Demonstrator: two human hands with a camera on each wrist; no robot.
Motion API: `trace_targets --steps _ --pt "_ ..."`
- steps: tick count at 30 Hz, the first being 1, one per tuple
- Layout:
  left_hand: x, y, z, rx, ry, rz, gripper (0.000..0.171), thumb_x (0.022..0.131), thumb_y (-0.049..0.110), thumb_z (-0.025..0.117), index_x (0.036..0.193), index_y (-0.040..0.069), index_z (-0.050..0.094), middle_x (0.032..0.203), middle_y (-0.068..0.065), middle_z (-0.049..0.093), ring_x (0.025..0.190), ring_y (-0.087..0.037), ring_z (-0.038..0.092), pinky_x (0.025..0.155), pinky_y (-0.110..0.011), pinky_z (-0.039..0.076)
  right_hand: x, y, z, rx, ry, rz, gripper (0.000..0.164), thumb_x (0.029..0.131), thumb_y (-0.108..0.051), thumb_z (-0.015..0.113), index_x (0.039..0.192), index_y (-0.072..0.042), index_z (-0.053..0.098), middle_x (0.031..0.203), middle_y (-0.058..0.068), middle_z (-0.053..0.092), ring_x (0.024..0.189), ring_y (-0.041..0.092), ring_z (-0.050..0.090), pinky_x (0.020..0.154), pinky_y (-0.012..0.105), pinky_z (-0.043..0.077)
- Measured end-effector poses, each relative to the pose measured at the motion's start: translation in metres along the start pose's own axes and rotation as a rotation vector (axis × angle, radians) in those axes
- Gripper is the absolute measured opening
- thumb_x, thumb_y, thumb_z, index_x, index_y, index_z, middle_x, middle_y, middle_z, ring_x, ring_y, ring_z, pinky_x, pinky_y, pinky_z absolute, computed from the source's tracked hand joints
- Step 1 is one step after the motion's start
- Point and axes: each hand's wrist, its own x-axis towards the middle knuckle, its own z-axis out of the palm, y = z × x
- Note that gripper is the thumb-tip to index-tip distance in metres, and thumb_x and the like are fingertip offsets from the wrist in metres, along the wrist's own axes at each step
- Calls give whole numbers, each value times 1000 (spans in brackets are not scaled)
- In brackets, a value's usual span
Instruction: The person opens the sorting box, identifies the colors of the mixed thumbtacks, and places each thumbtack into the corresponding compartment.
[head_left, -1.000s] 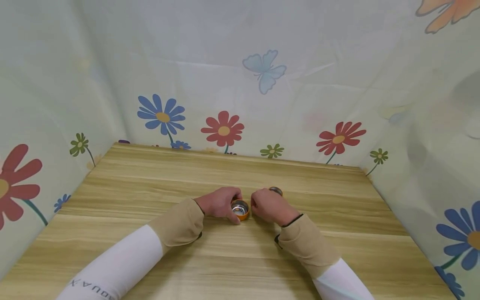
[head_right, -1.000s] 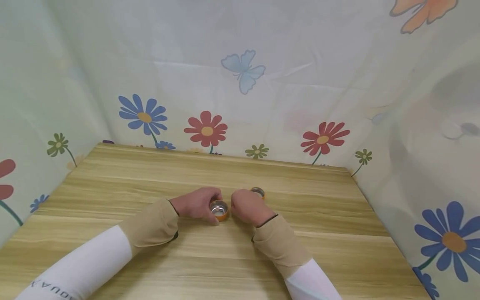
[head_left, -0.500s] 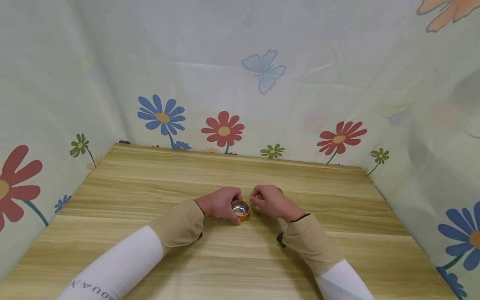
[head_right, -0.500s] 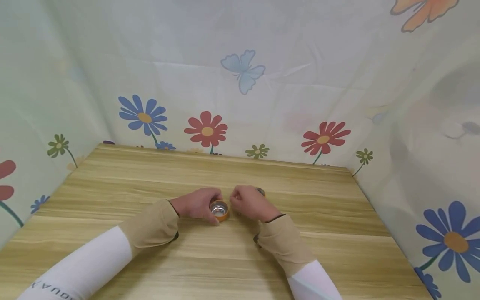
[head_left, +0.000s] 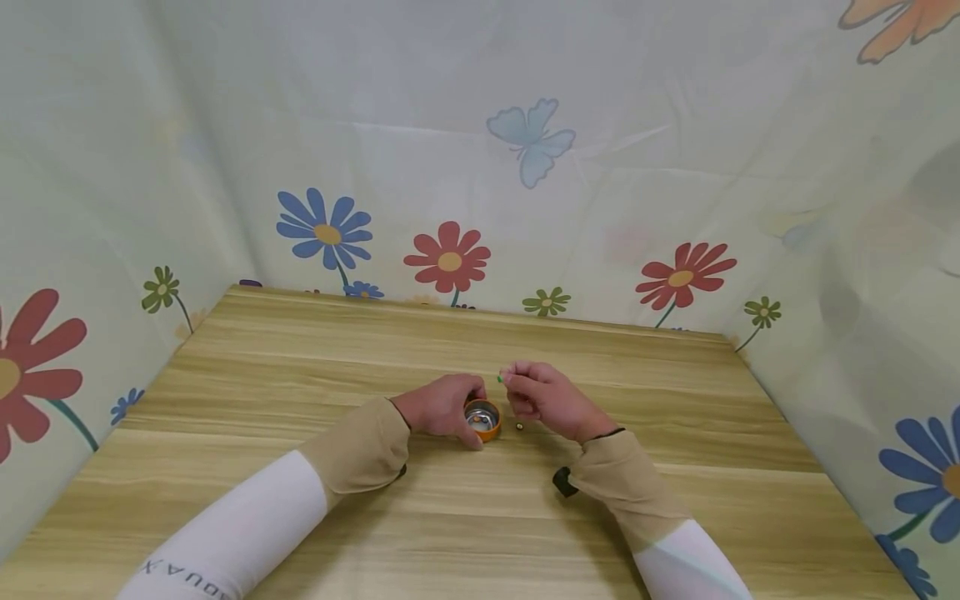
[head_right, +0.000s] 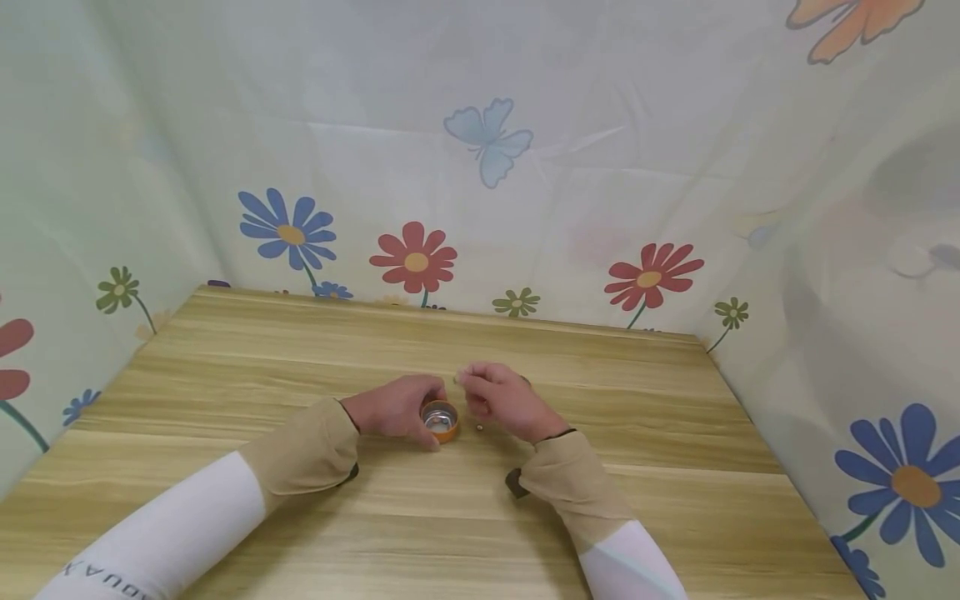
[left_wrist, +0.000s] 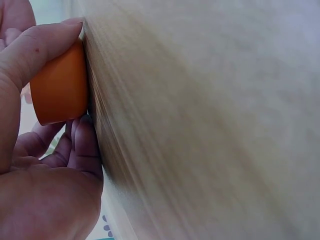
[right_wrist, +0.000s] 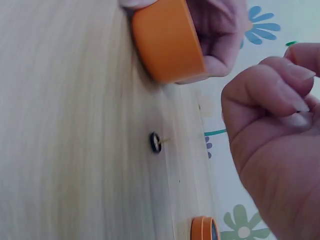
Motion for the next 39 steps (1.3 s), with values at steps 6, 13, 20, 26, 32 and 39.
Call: trace_targets --steps 6,13,20,26,32,39 --pt "1 -1 0 13 3 -13 49 63 24 88 94 10 53 88 1 58 80 -14 54 69 -23 44 -1 -3 0 295 -110 -64 20 105 -12 33 91 0 41 66 2 23 51 12 24 50 28 21" --pt "0 3 -1 -12 -11 -10 48 64 21 88 95 7 54 89 -2 59 79 -16 56 68 -23 45 -1 -12 7 466 -237 -130 29 105 -8 22 82 -5 39 70 1 23 53 13 22 52 26 23" --pt "-1 4 -2 -24 -16 -19 47 64 20 88 94 7 53 90 -3 59 79 -15 56 67 -23 45 -1 -19 20 552 -325 -221 26 103 -10 26 79 -6 35 74 1 21 55 13 22 54 25 23" --pt "-2 5 -2 -42 -24 -40 49 64 19 88 97 6 54 91 -4 60 81 -17 56 68 -23 45 -3 -22 33 643 -385 -273 21 103 -14 31 83 -8 38 75 0 21 55 11 25 54 23 25" --pt "-1 3 -1 -49 -12 -44 52 62 19 89 99 6 54 90 -2 59 81 -17 56 69 -23 45 -8 -33 52 692 -479 -311 19 101 -18 37 82 -13 38 76 -2 21 57 9 26 56 23 25" --pt "-1 2 -1 -46 4 -12 51 60 21 89 97 15 54 89 6 55 79 -11 51 69 -24 45 -11 -44 71 673 -574 -363 18 101 -20 39 84 -14 40 75 -1 21 55 10 25 55 23 24"
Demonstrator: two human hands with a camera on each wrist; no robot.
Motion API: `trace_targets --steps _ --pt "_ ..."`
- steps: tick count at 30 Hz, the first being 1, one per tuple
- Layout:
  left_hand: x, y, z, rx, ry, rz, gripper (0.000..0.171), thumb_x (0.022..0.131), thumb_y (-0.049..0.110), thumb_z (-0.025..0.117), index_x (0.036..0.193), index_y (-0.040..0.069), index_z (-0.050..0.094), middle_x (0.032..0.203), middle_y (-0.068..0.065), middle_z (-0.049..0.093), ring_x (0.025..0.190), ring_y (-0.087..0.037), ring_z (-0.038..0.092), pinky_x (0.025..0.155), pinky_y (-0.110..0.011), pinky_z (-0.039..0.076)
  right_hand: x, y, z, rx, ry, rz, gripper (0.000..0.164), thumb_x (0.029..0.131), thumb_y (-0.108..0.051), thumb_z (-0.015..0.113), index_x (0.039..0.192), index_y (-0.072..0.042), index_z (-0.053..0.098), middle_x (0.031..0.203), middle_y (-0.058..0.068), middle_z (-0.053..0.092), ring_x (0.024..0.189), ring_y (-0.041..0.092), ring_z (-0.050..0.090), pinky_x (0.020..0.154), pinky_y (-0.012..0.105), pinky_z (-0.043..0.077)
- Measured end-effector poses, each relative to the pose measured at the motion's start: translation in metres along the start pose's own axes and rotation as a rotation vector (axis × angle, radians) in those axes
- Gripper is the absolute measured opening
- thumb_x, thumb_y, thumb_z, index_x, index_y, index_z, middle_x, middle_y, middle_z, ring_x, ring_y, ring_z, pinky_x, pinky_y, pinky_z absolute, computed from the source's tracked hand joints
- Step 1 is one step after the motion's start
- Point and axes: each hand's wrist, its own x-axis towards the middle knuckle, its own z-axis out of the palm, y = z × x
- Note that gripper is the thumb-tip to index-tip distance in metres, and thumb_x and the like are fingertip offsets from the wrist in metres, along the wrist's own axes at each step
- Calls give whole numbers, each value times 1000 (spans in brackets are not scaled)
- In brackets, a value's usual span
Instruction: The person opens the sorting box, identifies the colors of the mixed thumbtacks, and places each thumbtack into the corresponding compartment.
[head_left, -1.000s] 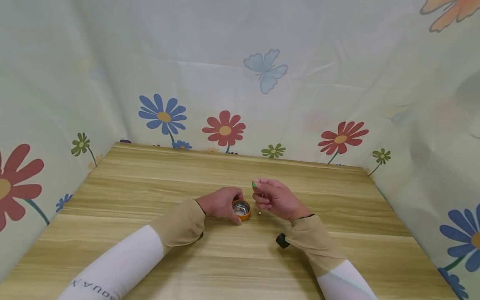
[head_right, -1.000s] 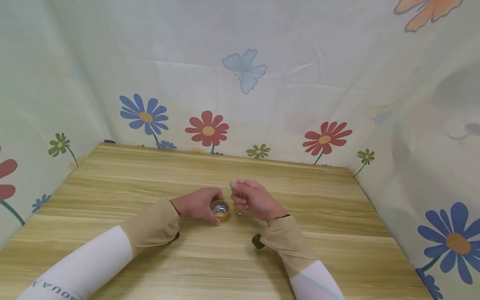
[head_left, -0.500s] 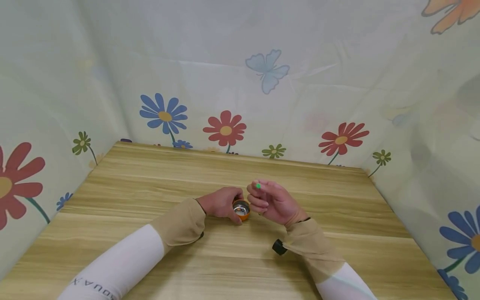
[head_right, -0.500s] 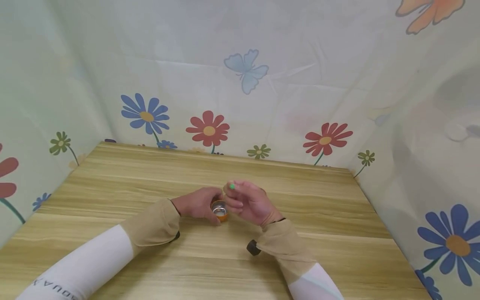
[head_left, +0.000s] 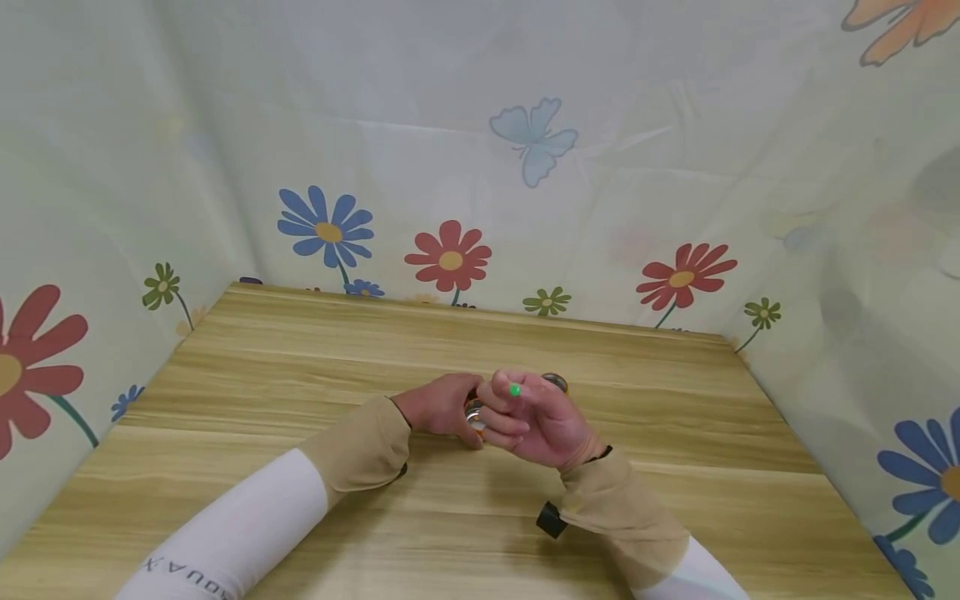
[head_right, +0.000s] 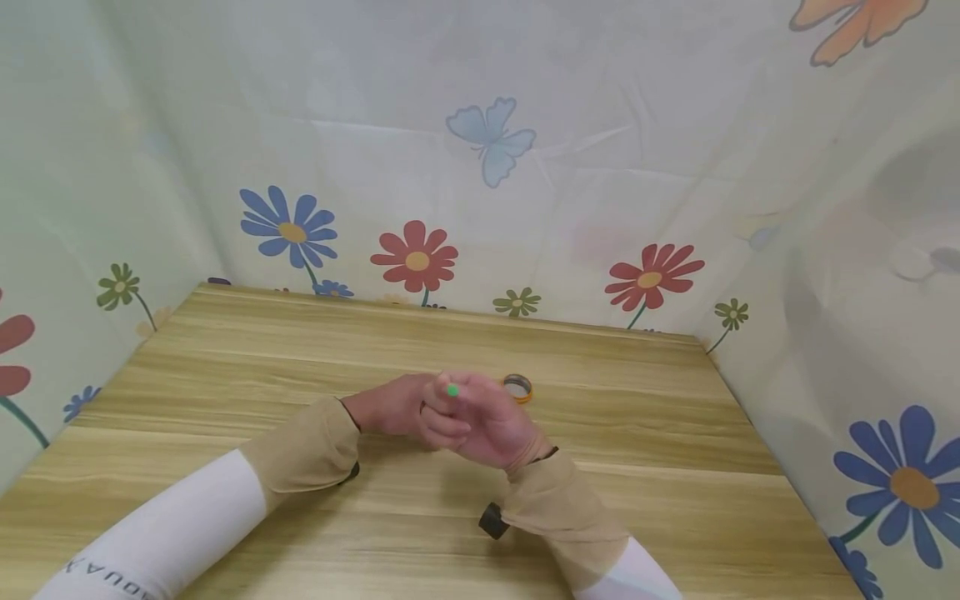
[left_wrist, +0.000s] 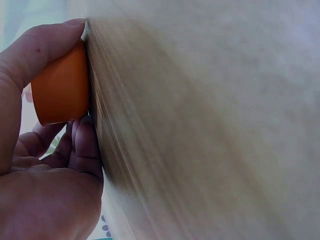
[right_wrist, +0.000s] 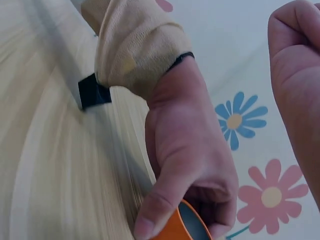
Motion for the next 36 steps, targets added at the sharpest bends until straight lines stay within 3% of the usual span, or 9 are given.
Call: trace_targets --steps 14,30,36 --pt "3 -7 2 51 8 18 44 61 23 87 85 15 51 79 4 52 68 -10 46 58 -23 39 6 0 14 6 -95 -2 26 100 -26 42 78 -15 34 73 -3 22 55 10 25 54 23 24" --pt "2 -5 2 40 12 74 41 60 17 85 84 14 51 75 4 50 65 -9 44 56 -22 37 6 0 16 36 -106 -6 23 99 -27 43 81 -17 36 74 -3 21 56 9 25 55 23 24" --pt "3 -5 2 50 8 58 41 60 16 84 84 14 51 75 4 50 65 -9 43 56 -22 37 6 1 17 33 -106 -15 23 100 -27 43 81 -16 36 74 -3 21 56 9 25 55 23 24"
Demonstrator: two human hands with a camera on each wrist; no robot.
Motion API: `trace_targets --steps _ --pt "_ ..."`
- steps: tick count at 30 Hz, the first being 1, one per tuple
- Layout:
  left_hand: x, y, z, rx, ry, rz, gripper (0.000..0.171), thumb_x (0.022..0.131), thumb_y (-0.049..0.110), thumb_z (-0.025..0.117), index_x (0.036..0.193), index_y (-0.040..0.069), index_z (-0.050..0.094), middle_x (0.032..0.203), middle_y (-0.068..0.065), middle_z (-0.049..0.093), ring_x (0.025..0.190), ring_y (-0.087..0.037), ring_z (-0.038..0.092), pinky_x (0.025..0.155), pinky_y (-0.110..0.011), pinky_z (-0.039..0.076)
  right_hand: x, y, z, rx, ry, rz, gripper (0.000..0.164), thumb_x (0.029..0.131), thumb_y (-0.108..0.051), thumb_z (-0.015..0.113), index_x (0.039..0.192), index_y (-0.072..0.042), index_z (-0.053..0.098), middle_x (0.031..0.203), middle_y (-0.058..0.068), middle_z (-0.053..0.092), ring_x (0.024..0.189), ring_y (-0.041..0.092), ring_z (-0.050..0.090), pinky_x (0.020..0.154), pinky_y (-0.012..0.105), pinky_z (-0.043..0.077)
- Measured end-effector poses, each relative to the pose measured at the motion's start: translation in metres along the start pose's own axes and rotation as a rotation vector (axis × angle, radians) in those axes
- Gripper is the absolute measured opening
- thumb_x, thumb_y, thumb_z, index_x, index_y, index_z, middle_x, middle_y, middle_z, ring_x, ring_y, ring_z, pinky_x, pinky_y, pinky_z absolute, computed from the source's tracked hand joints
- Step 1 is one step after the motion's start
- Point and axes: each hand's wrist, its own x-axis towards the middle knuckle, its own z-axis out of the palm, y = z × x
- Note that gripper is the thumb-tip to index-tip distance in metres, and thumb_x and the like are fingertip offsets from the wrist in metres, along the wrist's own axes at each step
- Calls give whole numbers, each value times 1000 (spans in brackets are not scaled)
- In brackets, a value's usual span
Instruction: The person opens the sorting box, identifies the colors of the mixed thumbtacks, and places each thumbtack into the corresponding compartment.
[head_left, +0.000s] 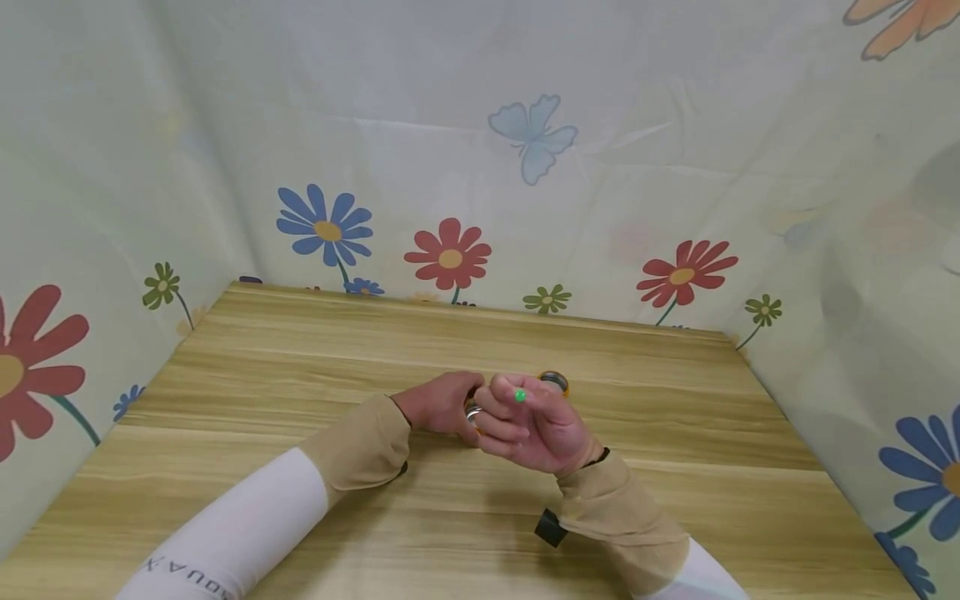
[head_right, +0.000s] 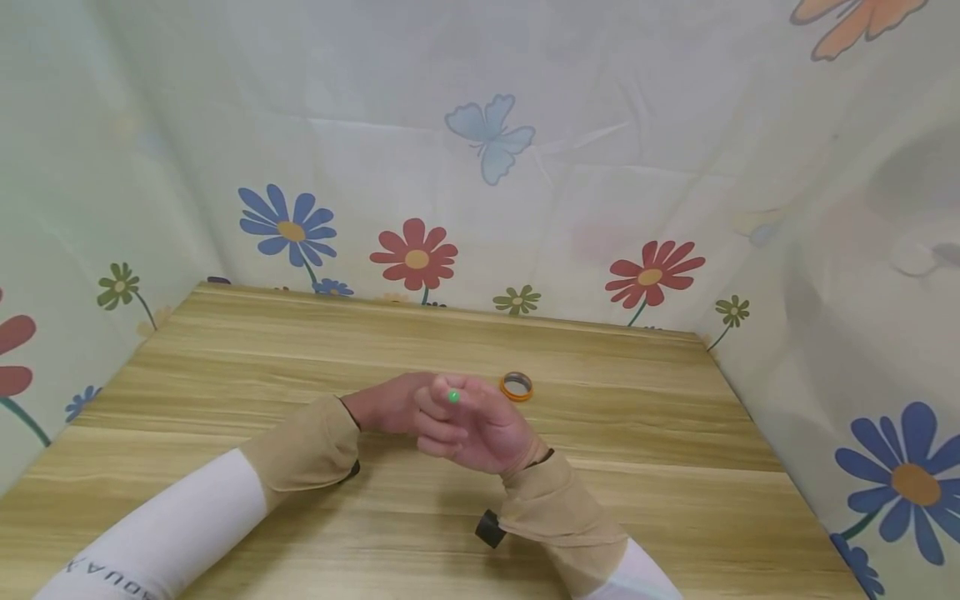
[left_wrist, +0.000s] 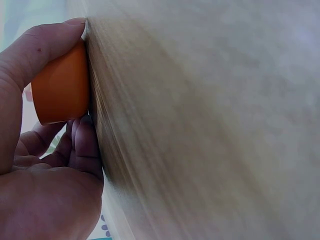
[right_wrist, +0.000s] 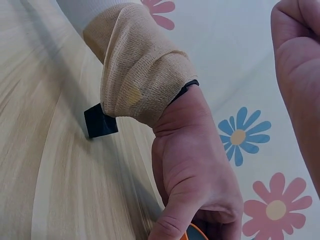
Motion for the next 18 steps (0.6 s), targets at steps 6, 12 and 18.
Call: trace_targets --steps 6,12,18 --pt "0 1 -1 17 -3 -21 42 61 19 85 85 14 51 77 3 51 67 -10 45 57 -23 38 -1 1 -2 -11 7 0 24 100 -27 43 80 -16 36 74 -2 22 57 10 23 55 23 23" --pt "0 -1 0 22 -2 -13 45 62 24 87 87 15 51 79 3 51 68 -10 45 58 -23 39 -9 -3 -13 -67 67 65 21 101 -21 40 82 -13 38 74 -2 21 58 12 20 56 26 20" --pt "1 -2 1 -7 -9 -39 50 63 25 88 97 12 53 88 3 57 77 -10 53 68 -23 45 -22 -12 -29 -149 218 131 19 101 -16 41 84 -8 43 74 0 22 58 14 19 55 26 19"
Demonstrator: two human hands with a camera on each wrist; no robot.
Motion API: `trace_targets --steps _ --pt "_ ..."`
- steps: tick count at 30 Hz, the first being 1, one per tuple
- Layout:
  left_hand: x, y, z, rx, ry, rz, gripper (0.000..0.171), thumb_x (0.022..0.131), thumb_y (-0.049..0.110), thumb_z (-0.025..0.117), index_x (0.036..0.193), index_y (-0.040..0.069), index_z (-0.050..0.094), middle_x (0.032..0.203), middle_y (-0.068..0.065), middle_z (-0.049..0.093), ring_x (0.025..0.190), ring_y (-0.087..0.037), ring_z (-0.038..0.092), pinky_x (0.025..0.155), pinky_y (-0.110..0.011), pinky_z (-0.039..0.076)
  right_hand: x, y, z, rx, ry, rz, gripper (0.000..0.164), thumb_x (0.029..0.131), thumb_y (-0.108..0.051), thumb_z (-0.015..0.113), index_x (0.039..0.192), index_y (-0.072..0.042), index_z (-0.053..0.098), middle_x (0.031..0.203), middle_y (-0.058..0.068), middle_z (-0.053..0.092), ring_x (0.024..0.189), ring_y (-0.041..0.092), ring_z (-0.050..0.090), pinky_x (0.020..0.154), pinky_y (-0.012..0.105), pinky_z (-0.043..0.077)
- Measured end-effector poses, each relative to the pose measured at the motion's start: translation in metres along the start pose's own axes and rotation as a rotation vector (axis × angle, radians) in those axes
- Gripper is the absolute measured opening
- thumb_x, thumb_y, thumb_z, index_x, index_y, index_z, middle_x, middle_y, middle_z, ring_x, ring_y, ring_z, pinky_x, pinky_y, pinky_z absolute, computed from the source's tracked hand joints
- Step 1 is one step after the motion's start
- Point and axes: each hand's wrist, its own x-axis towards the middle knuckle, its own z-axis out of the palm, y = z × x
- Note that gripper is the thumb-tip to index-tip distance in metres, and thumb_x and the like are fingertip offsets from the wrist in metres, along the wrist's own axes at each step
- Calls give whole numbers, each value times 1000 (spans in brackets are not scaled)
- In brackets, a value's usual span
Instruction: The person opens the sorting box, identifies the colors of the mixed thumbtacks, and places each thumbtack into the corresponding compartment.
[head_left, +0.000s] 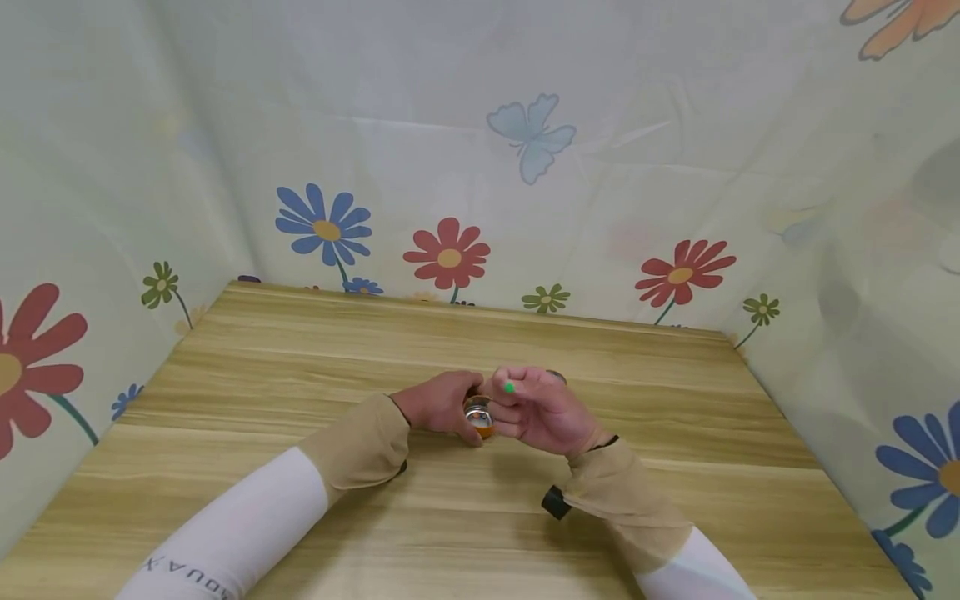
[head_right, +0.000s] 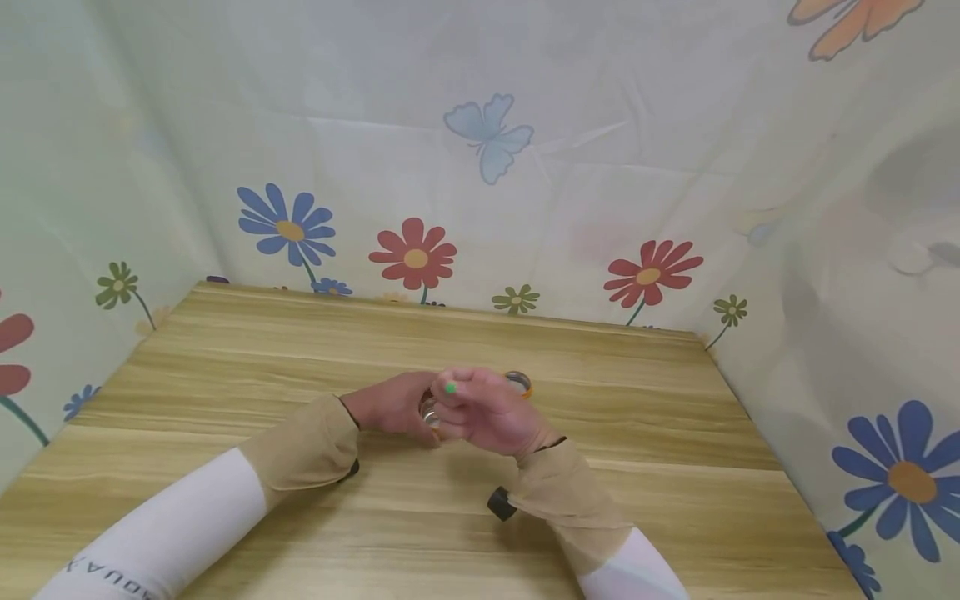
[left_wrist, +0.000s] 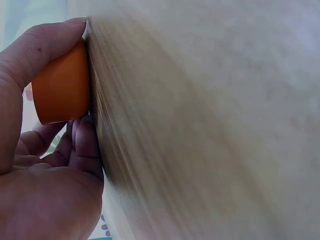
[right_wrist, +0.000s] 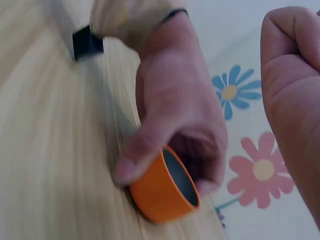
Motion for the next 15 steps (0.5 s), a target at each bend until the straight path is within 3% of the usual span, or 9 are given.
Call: trace_targets --steps 7,15 --pt "1 -2 1 -10 -3 -14 48 63 23 88 94 12 53 88 1 58 77 -12 54 67 -24 45 -6 -4 -14 -83 161 42 25 102 -11 38 78 -4 34 70 1 20 56 14 19 54 28 21" --pt "0 2 0 -8 -10 -21 47 63 22 88 92 13 53 87 0 59 74 -11 53 65 -24 45 -11 -5 -27 -173 244 83 20 102 -5 35 89 -1 49 64 -1 22 53 13 20 53 27 23"
